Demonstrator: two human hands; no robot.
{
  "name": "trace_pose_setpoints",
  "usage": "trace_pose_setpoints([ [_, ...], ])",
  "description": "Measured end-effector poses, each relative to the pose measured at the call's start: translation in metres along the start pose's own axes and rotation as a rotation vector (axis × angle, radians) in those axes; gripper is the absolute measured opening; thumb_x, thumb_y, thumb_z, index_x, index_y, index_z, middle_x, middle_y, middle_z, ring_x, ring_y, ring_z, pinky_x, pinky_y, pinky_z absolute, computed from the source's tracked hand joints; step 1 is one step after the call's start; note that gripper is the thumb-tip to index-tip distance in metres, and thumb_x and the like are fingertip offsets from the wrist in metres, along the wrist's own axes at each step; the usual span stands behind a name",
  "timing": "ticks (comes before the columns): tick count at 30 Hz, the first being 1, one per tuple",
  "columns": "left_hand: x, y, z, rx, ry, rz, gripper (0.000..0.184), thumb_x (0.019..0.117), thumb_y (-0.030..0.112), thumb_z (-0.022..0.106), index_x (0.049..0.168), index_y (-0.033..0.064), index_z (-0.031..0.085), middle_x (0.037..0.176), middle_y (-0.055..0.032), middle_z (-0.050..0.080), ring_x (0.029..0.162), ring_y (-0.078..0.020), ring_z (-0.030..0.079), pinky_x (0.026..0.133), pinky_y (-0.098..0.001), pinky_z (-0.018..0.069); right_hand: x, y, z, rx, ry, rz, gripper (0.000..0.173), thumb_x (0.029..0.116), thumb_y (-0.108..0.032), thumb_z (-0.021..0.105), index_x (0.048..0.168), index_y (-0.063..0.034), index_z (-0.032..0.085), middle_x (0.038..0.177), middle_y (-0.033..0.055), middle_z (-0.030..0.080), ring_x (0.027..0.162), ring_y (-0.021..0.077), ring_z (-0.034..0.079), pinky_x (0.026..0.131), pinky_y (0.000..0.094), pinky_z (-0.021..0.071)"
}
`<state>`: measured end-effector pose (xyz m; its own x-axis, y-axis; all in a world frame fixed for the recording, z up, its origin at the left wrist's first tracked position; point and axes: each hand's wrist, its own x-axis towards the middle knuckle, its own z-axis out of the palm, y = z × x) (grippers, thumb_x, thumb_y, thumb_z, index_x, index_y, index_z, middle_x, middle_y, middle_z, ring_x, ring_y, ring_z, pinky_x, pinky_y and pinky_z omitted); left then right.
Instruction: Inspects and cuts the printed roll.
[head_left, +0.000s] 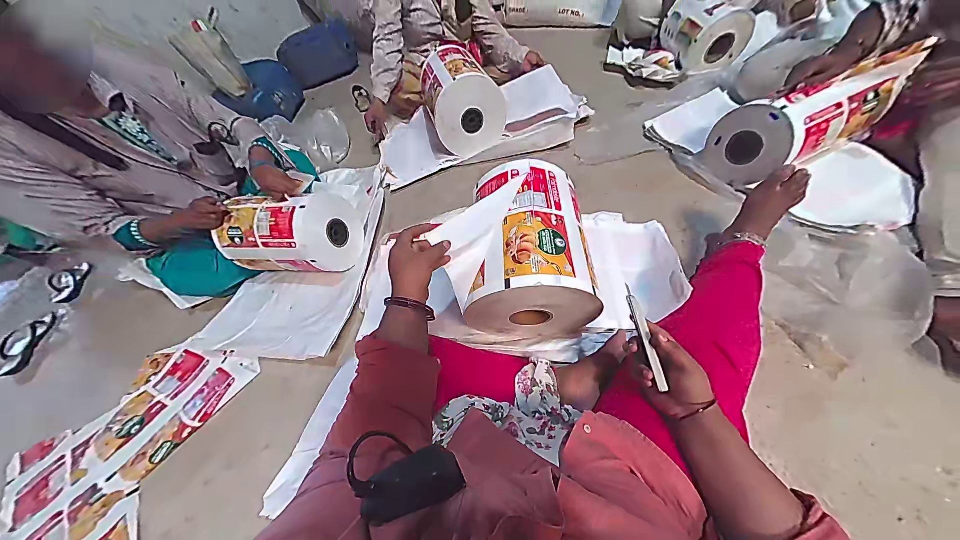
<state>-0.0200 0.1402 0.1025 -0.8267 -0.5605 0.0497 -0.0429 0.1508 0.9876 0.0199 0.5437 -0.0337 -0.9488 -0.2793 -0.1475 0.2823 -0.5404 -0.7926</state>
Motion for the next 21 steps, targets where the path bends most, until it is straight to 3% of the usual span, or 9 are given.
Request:
trace_pose_setpoints([
  [2, -0.005, 0.001, 0.008, -0.023, -0.042, 0.028, 0.052, 0.0866, 0.000, 0.077, 0.135, 0.0021, 0.059, 0.097, -0.0124, 0.067, 0.075, -0.0160, 0.068, 0.070, -0.0328, 0.0615, 0.000, 0.001, -0.001, 0.003, -0.022, -0.012, 0.045, 0.1041, -0.028, 0.035, 0.143, -0.0086, 0.048, 0.087, 0.0024, 0.066, 0.051, 0.0044, 0.055, 0.042, 0.0169, 0.0450],
  [4, -0.012, 0.002, 0.021, 0.033, -0.077, 0.087, 0.036, 0.0870, 0.005, 0.079, 0.121, 0.0015, 0.068, 0.092, -0.0078, 0.072, 0.066, -0.0090, 0.063, 0.057, -0.0258, 0.0534, 0.000, 0.000, -0.004, -0.023, -0.027, -0.052, 0.051, 0.1002, -0.028, 0.039, 0.146, -0.0076, 0.046, 0.090, 0.0023, 0.066, 0.053, 0.0058, 0.056, 0.044, 0.0193, 0.0478],
  [5, -0.017, 0.003, 0.027, 0.064, -0.099, 0.112, 0.030, 0.0876, 0.008, 0.080, 0.115, 0.0016, 0.070, 0.089, -0.0054, 0.073, 0.064, -0.0064, 0.061, 0.057, -0.0240, 0.0509, 0.000, -0.002, -0.002, -0.065, 0.002, -0.081, 0.053, 0.0980, -0.023, 0.037, 0.148, -0.0066, 0.043, 0.091, 0.0023, 0.066, 0.054, 0.0065, 0.057, 0.045, 0.0206, 0.0492],
  [7, -0.029, 0.000, 0.037, 0.137, -0.149, 0.159, 0.023, 0.0899, 0.015, 0.079, 0.108, 0.0021, 0.073, 0.091, -0.0072, 0.074, 0.074, -0.0107, 0.067, 0.073, -0.0322, 0.0580, -0.002, -0.013, 0.009, -0.240, 0.091, -0.138, 0.057, 0.0948, -0.012, 0.036, 0.152, -0.0049, 0.036, 0.091, 0.0020, 0.065, 0.055, 0.0077, 0.059, 0.046, 0.0227, 0.0521],
  [10, -0.040, -0.018, 0.052, 0.187, -0.175, 0.332, 0.021, 0.0963, 0.019, 0.072, 0.106, 0.0013, 0.073, 0.098, -0.0135, 0.071, 0.080, -0.0202, 0.065, 0.075, -0.0407, 0.0554, 0.012, -0.048, 0.045, -0.581, 0.173, -0.170, 0.063, 0.0934, -0.008, 0.046, 0.154, -0.0033, 0.034, 0.097, 0.0067, 0.065, 0.058, 0.0116, 0.062, 0.046, 0.0268, 0.0542],
  [12, -0.038, -0.043, 0.064, 0.168, -0.159, 0.479, 0.022, 0.0976, 0.017, 0.067, 0.110, 0.0004, 0.073, 0.113, -0.0149, 0.071, 0.099, -0.0222, 0.067, 0.090, -0.0420, 0.0560, 0.036, -0.073, 0.075, -0.816, 0.169, -0.129, 0.062, 0.0956, -0.009, 0.051, 0.156, -0.0067, 0.037, 0.105, 0.0106, 0.065, 0.060, 0.0135, 0.060, 0.049, 0.0293, 0.0524],
  [14, -0.040, -0.058, 0.071, 0.193, -0.155, 0.609, 0.025, 0.0994, 0.016, 0.059, 0.115, 0.0008, 0.072, 0.121, -0.0153, 0.071, 0.120, -0.0290, 0.064, 0.108, -0.0496, 0.0477, 0.070, -0.094, 0.110, -1.074, 0.145, -0.098, 0.056, 0.1021, -0.010, 0.051, 0.156, -0.0122, 0.039, 0.108, 0.0113, 0.070, 0.058, 0.0130, 0.061, 0.050, 0.0296, 0.0525],
  [17, -0.043, -0.060, 0.072, 0.275, -0.170, 0.668, 0.029, 0.1032, 0.020, 0.052, 0.115, 0.0011, 0.070, 0.110, -0.0147, 0.073, 0.102, -0.0289, 0.071, 0.091, -0.0480, 0.0574, 0.128, -0.112, 0.167, -1.427, 0.107, -0.068, 0.053, 0.1075, -0.013, 0.053, 0.158, -0.0202, 0.038, 0.111, 0.0139, 0.071, 0.064, 0.0207, 0.067, 0.058, 0.0392, 0.0577],
  [21, -0.042, -0.066, 0.070, 0.248, -0.167, 0.708, 0.026, 0.1032, 0.020, 0.053, 0.109, 0.0016, 0.070, 0.107, -0.0129, 0.075, 0.101, -0.0261, 0.073, 0.091, -0.0437, 0.0587, 0.211, -0.120, 0.209, -1.714, 0.082, -0.039, 0.048, 0.1064, -0.019, 0.055, 0.154, -0.0206, 0.046, 0.111, 0.0197, 0.071, 0.074, 0.0325, 0.071, 0.067, 0.0529, 0.0600],
])
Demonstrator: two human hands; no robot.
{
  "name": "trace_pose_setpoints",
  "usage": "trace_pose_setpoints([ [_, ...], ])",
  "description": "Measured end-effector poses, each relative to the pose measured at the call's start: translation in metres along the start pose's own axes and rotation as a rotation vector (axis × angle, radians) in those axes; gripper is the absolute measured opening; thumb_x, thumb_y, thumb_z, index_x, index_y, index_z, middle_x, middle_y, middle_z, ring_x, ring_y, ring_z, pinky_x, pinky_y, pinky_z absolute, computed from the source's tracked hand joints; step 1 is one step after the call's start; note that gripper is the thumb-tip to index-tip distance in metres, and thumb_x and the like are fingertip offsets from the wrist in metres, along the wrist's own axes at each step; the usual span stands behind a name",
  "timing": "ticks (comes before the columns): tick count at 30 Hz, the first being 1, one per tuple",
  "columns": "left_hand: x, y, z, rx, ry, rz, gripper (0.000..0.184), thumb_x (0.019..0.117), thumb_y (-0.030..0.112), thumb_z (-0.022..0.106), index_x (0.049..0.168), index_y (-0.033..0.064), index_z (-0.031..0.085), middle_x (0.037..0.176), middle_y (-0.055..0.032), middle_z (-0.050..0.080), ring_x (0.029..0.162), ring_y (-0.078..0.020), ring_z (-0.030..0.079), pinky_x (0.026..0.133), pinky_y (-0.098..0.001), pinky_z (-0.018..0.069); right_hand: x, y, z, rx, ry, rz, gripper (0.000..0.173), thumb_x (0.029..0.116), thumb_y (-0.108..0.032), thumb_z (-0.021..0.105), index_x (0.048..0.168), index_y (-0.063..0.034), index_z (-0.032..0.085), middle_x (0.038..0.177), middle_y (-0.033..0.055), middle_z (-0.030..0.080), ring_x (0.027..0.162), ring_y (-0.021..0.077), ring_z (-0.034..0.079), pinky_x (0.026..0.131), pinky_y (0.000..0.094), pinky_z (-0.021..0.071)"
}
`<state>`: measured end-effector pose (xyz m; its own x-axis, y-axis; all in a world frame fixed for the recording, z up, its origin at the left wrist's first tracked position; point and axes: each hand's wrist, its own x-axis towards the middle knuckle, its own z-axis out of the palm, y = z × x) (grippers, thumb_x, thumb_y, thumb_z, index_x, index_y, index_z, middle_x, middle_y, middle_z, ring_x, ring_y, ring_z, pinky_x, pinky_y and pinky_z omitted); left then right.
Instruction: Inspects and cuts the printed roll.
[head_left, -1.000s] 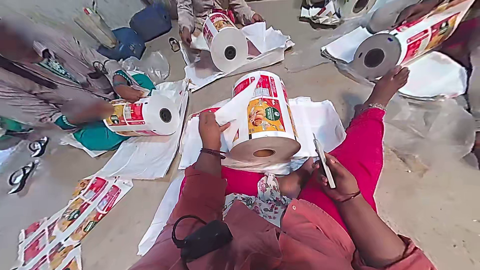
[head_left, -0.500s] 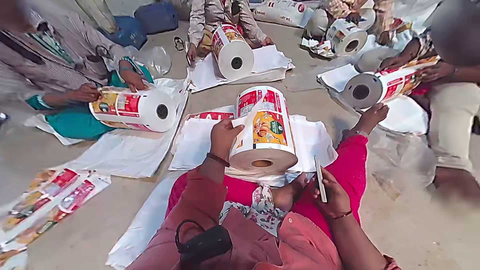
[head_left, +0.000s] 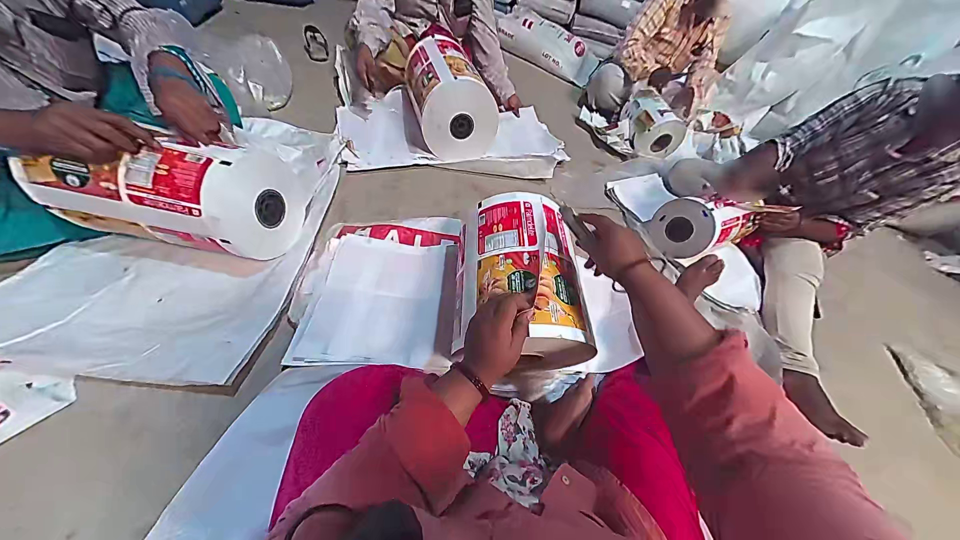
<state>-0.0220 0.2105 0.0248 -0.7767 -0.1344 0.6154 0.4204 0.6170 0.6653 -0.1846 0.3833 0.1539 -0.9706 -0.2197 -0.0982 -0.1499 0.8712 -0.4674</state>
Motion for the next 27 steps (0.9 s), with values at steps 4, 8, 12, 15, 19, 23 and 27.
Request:
trace_pose_setpoints([
  [4, 0.001, -0.002, -0.002, -0.053, 0.001, -0.026, 0.028, 0.1038, 0.022, 0.052, 0.109, 0.0020, 0.071, 0.108, -0.0132, 0.075, 0.103, -0.0263, 0.072, 0.093, -0.0432, 0.0581, 0.052, -0.024, 0.000, -0.105, -0.002, 0.004, 0.047, 0.1044, -0.017, 0.057, 0.151, -0.0197, 0.052, 0.113, 0.0224, 0.069, 0.077, 0.0348, 0.071, 0.070, 0.0548, 0.0591],
  [8, 0.002, -0.001, -0.002, -0.084, -0.013, -0.023, 0.026, 0.1034, 0.021, 0.053, 0.108, 0.0026, 0.070, 0.109, -0.0123, 0.075, 0.106, -0.0260, 0.072, 0.095, -0.0429, 0.0573, 0.068, -0.037, 0.005, -0.222, -0.013, -0.011, 0.045, 0.1023, -0.017, 0.058, 0.147, -0.0207, 0.057, 0.115, 0.0227, 0.070, 0.086, 0.0387, 0.072, 0.078, 0.0611, 0.0568],
  [12, 0.004, -0.001, -0.003, -0.112, -0.024, -0.037, 0.025, 0.1040, 0.021, 0.052, 0.109, 0.0029, 0.070, 0.111, -0.0116, 0.075, 0.109, -0.0255, 0.071, 0.099, -0.0428, 0.0558, 0.075, -0.046, 0.006, -0.291, -0.014, -0.021, 0.044, 0.1001, -0.015, 0.057, 0.144, -0.0182, 0.060, 0.114, 0.0231, 0.070, 0.091, 0.0410, 0.071, 0.081, 0.0642, 0.0544],
  [15, 0.003, -0.001, -0.003, -0.104, -0.022, -0.048, 0.027, 0.1046, 0.021, 0.052, 0.110, 0.0023, 0.070, 0.110, -0.0120, 0.075, 0.106, -0.0262, 0.072, 0.096, -0.0437, 0.0570, 0.076, -0.057, -0.002, -0.396, -0.073, -0.058, 0.042, 0.0993, -0.012, 0.057, 0.141, -0.0133, 0.062, 0.112, 0.0252, 0.070, 0.092, 0.0428, 0.070, 0.081, 0.0656, 0.0538],
  [19, 0.004, 0.000, -0.006, -0.112, -0.043, -0.074, 0.030, 0.1052, 0.022, 0.051, 0.115, -0.0003, 0.068, 0.111, -0.0147, 0.074, 0.104, -0.0288, 0.072, 0.094, -0.0463, 0.0571, 0.075, -0.081, -0.023, -0.533, -0.243, -0.054, 0.034, 0.1035, -0.014, 0.055, 0.136, -0.0107, 0.064, 0.106, 0.0210, 0.070, 0.082, 0.0358, 0.069, 0.075, 0.0569, 0.0554],
  [23, 0.007, 0.003, -0.010, -0.155, -0.088, -0.165, 0.033, 0.1063, 0.022, 0.049, 0.122, -0.0019, 0.065, 0.114, -0.0183, 0.072, 0.103, -0.0306, 0.071, 0.094, -0.0471, 0.0563, 0.065, -0.079, -0.037, -0.497, -0.337, -0.055, 0.030, 0.1083, -0.024, 0.052, 0.132, -0.0129, 0.066, 0.100, 0.0143, 0.070, 0.069, 0.0248, 0.065, 0.065, 0.0450, 0.0548],
  [27, 0.008, 0.000, -0.015, -0.291, -0.042, -0.246, 0.034, 0.1066, 0.019, 0.048, 0.128, -0.0035, 0.062, 0.116, -0.0200, 0.069, 0.105, -0.0281, 0.069, 0.095, -0.0458, 0.0549, 0.038, -0.063, -0.039, -0.432, -0.368, -0.071, 0.038, 0.1090, -0.040, 0.050, 0.133, -0.0149, 0.066, 0.096, 0.0123, 0.071, 0.064, 0.0227, 0.063, 0.059, 0.0428, 0.0544],
])
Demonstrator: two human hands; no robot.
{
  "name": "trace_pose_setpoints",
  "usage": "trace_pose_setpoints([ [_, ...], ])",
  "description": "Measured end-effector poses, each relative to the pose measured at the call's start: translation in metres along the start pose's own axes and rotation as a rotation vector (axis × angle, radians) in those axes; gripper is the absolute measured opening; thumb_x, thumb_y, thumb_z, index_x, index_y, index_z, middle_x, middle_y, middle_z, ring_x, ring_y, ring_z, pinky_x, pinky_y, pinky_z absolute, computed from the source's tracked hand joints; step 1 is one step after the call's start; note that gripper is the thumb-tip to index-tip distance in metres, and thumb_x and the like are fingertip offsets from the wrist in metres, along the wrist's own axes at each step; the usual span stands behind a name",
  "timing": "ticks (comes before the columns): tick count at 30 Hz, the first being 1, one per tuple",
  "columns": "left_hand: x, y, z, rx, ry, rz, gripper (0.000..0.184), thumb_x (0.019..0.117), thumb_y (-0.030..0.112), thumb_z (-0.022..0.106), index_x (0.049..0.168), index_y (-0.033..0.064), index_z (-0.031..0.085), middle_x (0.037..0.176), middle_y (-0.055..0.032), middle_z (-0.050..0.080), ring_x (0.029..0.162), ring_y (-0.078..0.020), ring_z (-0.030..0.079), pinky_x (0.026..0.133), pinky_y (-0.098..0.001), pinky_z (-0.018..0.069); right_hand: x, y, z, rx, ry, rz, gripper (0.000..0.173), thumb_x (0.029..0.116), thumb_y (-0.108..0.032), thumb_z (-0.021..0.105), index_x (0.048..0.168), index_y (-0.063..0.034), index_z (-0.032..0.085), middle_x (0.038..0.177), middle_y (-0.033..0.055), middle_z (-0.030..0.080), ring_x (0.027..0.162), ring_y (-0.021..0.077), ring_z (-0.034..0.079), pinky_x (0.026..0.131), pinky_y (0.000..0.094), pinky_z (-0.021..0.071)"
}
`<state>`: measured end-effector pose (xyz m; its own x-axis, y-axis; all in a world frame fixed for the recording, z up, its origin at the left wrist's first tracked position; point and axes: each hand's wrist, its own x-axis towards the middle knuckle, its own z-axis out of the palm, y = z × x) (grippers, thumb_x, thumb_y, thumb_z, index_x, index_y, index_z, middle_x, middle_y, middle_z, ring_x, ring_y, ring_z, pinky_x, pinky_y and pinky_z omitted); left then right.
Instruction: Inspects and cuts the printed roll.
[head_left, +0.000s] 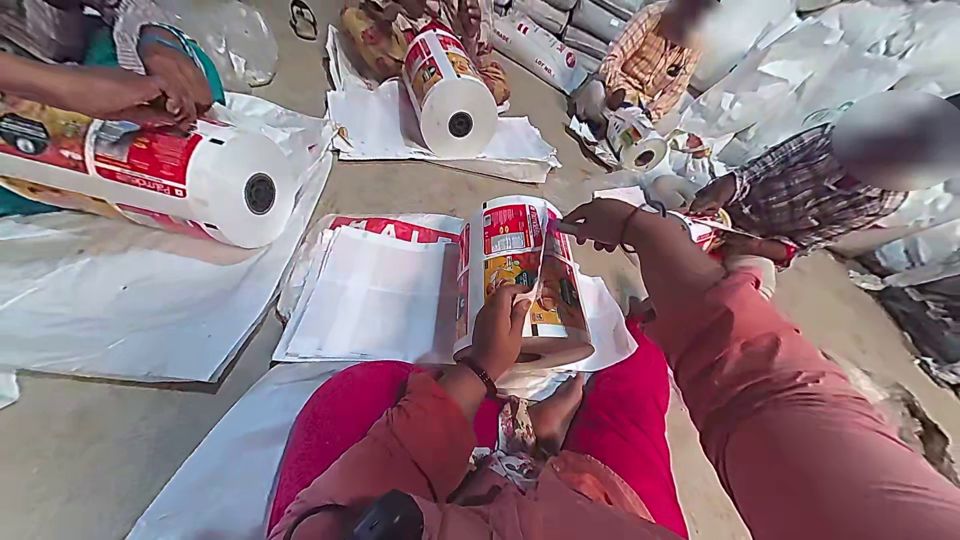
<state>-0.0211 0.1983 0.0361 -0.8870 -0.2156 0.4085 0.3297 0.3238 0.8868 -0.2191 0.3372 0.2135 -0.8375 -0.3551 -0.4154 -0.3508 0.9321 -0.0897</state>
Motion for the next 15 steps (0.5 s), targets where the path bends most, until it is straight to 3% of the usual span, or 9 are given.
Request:
trace_pose_setpoints([
  [2, 0.002, -0.002, -0.002, -0.100, 0.070, -0.034, 0.032, 0.1061, 0.016, 0.048, 0.128, -0.0033, 0.059, 0.114, -0.0187, 0.068, 0.102, -0.0244, 0.068, 0.093, -0.0430, 0.0551, -0.026, 0.004, 0.013, 0.094, 0.022, 0.022, 0.043, 0.1084, -0.040, 0.052, 0.142, -0.0132, 0.059, 0.100, 0.0145, 0.072, 0.065, 0.0243, 0.064, 0.061, 0.0446, 0.0554],
  [5, 0.005, 0.002, -0.013, -0.186, 0.150, -0.121, 0.032, 0.1075, 0.016, 0.047, 0.130, -0.0042, 0.055, 0.113, -0.0186, 0.066, 0.102, -0.0234, 0.066, 0.093, -0.0439, 0.0545, -0.072, 0.017, 0.053, 0.381, 0.245, 0.123, 0.049, 0.1068, -0.017, 0.054, 0.155, -0.0142, 0.044, 0.110, 0.0186, 0.069, 0.065, 0.0244, 0.064, 0.060, 0.0443, 0.0565],
  [8, 0.013, 0.006, -0.031, -0.218, 0.271, -0.145, 0.030, 0.1094, 0.018, 0.047, 0.127, -0.0050, 0.053, 0.111, -0.0174, 0.066, 0.101, -0.0204, 0.067, 0.092, -0.0411, 0.0557, -0.108, 0.046, 0.112, 0.645, 0.482, 0.153, 0.049, 0.1075, -0.016, 0.054, 0.155, -0.0150, 0.043, 0.106, 0.0140, 0.071, 0.057, 0.0186, 0.061, 0.053, 0.0377, 0.0541],
  [10, 0.017, -0.001, -0.039, -0.236, 0.330, -0.137, 0.030, 0.1101, 0.022, 0.046, 0.127, -0.0023, 0.052, 0.111, -0.0149, 0.065, 0.101, -0.0178, 0.067, 0.093, -0.0399, 0.0558, -0.123, 0.065, 0.156, 0.847, 0.511, 0.227, 0.048, 0.1056, -0.013, 0.054, 0.153, -0.0114, 0.045, 0.102, 0.0107, 0.072, 0.055, 0.0136, 0.059, 0.049, 0.0310, 0.0509],
  [15, 0.016, 0.007, -0.048, -0.059, 0.410, -0.049, 0.028, 0.1100, 0.024, 0.047, 0.122, 0.0001, 0.056, 0.106, -0.0139, 0.066, 0.096, -0.0174, 0.067, 0.089, -0.0393, 0.0554, -0.138, 0.090, 0.232, 1.110, 0.501, 0.317, 0.050, 0.1046, -0.008, 0.051, 0.153, -0.0075, 0.042, 0.101, 0.0102, 0.071, 0.056, 0.0124, 0.058, 0.048, 0.0288, 0.0478],
])
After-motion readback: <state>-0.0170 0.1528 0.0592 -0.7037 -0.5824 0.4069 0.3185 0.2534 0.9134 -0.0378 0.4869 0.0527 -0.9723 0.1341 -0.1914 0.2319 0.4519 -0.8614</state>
